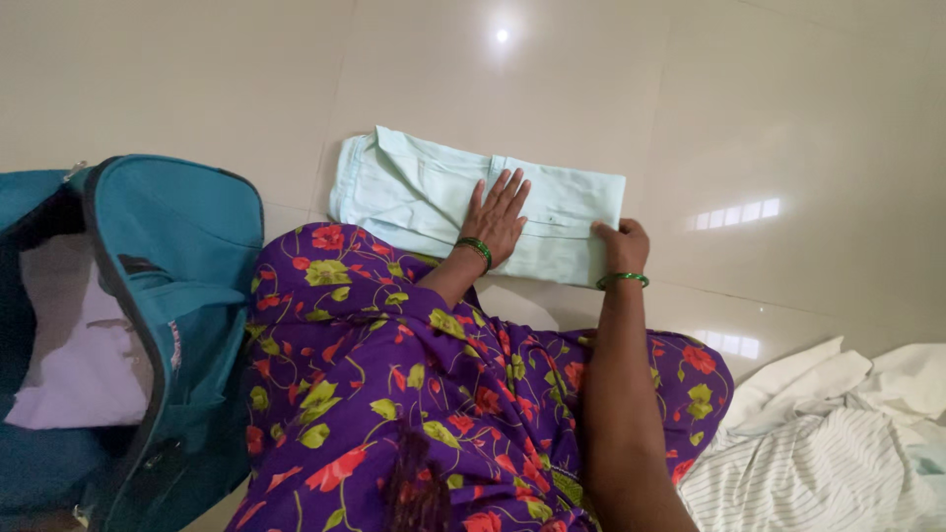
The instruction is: The person folds a light blue shirt by hand on the floor, smoothing the fabric and folding the sleeves and torso into a compact rectangular shape.
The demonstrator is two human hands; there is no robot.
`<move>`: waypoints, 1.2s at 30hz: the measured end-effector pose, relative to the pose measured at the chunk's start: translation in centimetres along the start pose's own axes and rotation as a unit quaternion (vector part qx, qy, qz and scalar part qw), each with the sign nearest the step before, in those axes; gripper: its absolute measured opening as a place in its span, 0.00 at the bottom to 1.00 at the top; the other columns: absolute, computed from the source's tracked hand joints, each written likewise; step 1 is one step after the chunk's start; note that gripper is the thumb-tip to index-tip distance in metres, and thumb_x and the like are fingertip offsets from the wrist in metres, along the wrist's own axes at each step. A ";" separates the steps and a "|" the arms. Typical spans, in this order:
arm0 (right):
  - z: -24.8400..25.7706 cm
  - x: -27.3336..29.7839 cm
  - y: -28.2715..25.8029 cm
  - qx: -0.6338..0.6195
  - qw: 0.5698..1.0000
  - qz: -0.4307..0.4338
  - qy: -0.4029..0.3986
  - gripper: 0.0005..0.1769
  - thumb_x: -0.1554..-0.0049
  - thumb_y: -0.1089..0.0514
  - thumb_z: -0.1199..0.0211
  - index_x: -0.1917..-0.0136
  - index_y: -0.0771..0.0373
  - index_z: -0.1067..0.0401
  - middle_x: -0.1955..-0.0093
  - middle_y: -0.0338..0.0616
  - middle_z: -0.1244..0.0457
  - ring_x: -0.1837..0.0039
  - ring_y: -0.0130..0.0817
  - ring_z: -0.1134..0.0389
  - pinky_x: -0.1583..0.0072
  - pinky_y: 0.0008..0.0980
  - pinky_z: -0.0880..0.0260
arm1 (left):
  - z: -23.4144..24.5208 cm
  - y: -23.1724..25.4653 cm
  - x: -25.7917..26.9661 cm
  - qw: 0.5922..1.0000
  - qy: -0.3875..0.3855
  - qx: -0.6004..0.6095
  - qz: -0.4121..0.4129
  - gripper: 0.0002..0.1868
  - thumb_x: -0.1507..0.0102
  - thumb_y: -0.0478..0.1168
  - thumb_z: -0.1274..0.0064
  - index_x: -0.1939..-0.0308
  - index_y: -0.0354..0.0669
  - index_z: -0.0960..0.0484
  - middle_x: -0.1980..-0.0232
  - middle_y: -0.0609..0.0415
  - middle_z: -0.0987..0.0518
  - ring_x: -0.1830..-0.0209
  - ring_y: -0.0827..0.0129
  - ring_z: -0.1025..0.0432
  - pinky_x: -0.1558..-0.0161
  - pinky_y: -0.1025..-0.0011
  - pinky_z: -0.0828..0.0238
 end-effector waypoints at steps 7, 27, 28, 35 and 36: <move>1.0 2.9 -8.1 0.094 0.989 0.110 0.002 0.17 0.53 0.56 0.28 0.55 0.68 0.29 0.61 0.44 0.34 0.60 0.32 0.33 0.55 0.33 0.30 | -1.8 1.9 -0.6 0.999 -0.037 -0.017 0.017 0.39 0.28 0.59 0.68 0.17 0.51 0.58 0.14 0.52 0.64 0.15 0.62 0.71 0.22 0.50 0.78; -19.4 15.9 -22.3 0.012 0.947 0.251 -0.201 0.15 0.43 0.57 0.32 0.48 0.66 0.32 0.61 0.48 0.32 0.62 0.32 0.30 0.59 0.32 0.28 | 2.0 -19.7 2.1 0.629 -0.151 0.725 0.236 0.48 0.38 0.78 0.74 0.34 0.44 0.27 0.46 0.50 0.16 0.51 0.64 0.21 0.49 0.62 0.22; -19.2 15.9 -21.8 0.007 0.944 0.271 -0.191 0.14 0.42 0.58 0.33 0.48 0.67 0.32 0.59 0.47 0.32 0.61 0.31 0.29 0.59 0.31 0.27 | 2.1 -20.8 2.7 0.628 -0.129 0.719 0.268 0.46 0.37 0.77 0.72 0.37 0.45 0.26 0.49 0.53 0.16 0.54 0.66 0.22 0.51 0.63 0.22; -12.9 10.6 -9.5 -0.010 0.973 0.219 -0.074 0.12 0.41 0.62 0.36 0.45 0.69 0.29 0.55 0.47 0.31 0.57 0.30 0.28 0.54 0.29 0.25 | 4.3 -21.9 1.3 0.880 0.069 0.427 0.196 0.20 0.41 0.49 0.36 0.55 0.38 0.19 0.63 0.52 0.18 0.64 0.68 0.26 0.59 0.69 0.29; -11.9 10.3 -7.7 0.000 0.977 0.203 -0.070 0.12 0.42 0.63 0.36 0.45 0.68 0.29 0.55 0.47 0.31 0.57 0.30 0.28 0.54 0.29 0.25 | 4.6 -21.0 0.8 0.877 0.087 0.440 0.173 0.19 0.41 0.49 0.37 0.55 0.38 0.19 0.63 0.52 0.18 0.63 0.69 0.26 0.57 0.70 0.29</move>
Point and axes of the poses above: each hand's wrist, its own x-axis away from the middle knuckle, its own z-axis out of the back of the hand, y = z × x, the point moved 10 cm from there along -x, towards the middle knuckle
